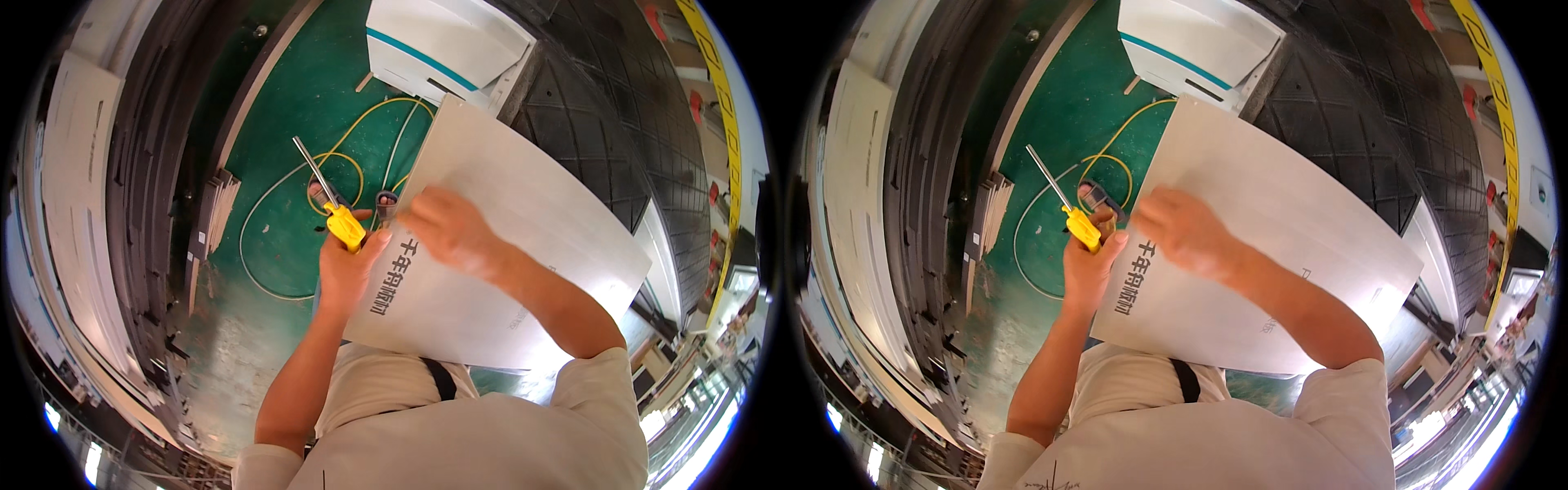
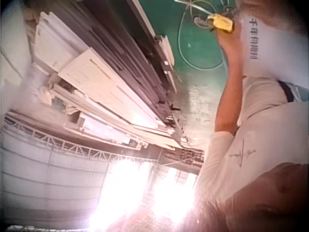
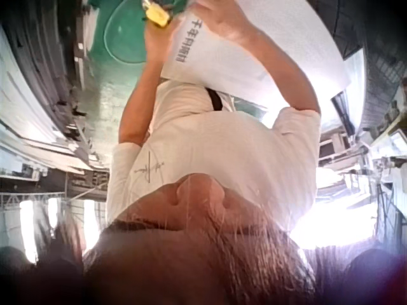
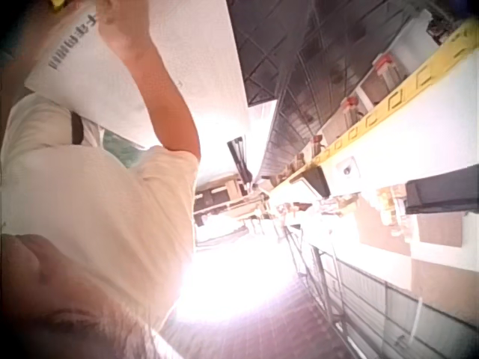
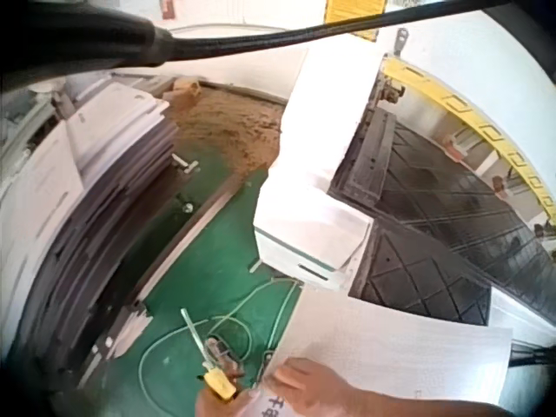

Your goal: The person uses a yellow handheld air blower to clean dust and debris from the surface of large white rectangular panels. They repeatedly move the nozzle across the panel, flip the panel over to clean both sides, and reposition the panel on a workbench to ensure thorough cleaning.

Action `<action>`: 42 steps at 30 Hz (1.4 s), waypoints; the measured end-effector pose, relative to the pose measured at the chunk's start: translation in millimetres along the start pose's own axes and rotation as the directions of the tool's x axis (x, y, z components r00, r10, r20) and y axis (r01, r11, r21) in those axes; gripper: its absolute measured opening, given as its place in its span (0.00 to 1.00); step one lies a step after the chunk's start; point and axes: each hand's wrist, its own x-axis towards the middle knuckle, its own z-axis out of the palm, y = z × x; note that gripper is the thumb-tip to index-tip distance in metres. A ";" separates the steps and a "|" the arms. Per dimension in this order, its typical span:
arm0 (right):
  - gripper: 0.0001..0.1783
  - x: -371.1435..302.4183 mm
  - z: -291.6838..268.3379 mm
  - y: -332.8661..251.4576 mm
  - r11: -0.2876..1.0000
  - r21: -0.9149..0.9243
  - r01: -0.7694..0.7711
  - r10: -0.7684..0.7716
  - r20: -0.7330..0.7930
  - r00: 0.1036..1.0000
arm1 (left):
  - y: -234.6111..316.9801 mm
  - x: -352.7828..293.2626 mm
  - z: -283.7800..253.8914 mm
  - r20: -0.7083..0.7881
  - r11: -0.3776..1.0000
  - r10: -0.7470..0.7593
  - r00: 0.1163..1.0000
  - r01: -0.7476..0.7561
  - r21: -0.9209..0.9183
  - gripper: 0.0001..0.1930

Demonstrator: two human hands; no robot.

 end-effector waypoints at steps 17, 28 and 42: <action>0.02 57.4 -43.9 80.8 0.973 -0.177 -0.148 0.089 -0.304 0.948 | -81.6 -139.0 -96.5 -0.175 0.941 -0.303 0.937 0.323 0.101 0.17; 0.09 -30.5 78.8 -113.2 0.984 0.179 0.007 -0.018 0.056 0.998 | -97.7 -145.0 -84.9 -0.195 0.980 -0.176 0.965 0.152 -0.132 0.13; 0.03 -44.2 108.1 -117.3 1.000 -0.003 0.001 -0.001 -0.197 0.980 | -368.1 -285.8 -182.2 -0.557 0.930 -0.355 0.751 0.344 -0.129 0.11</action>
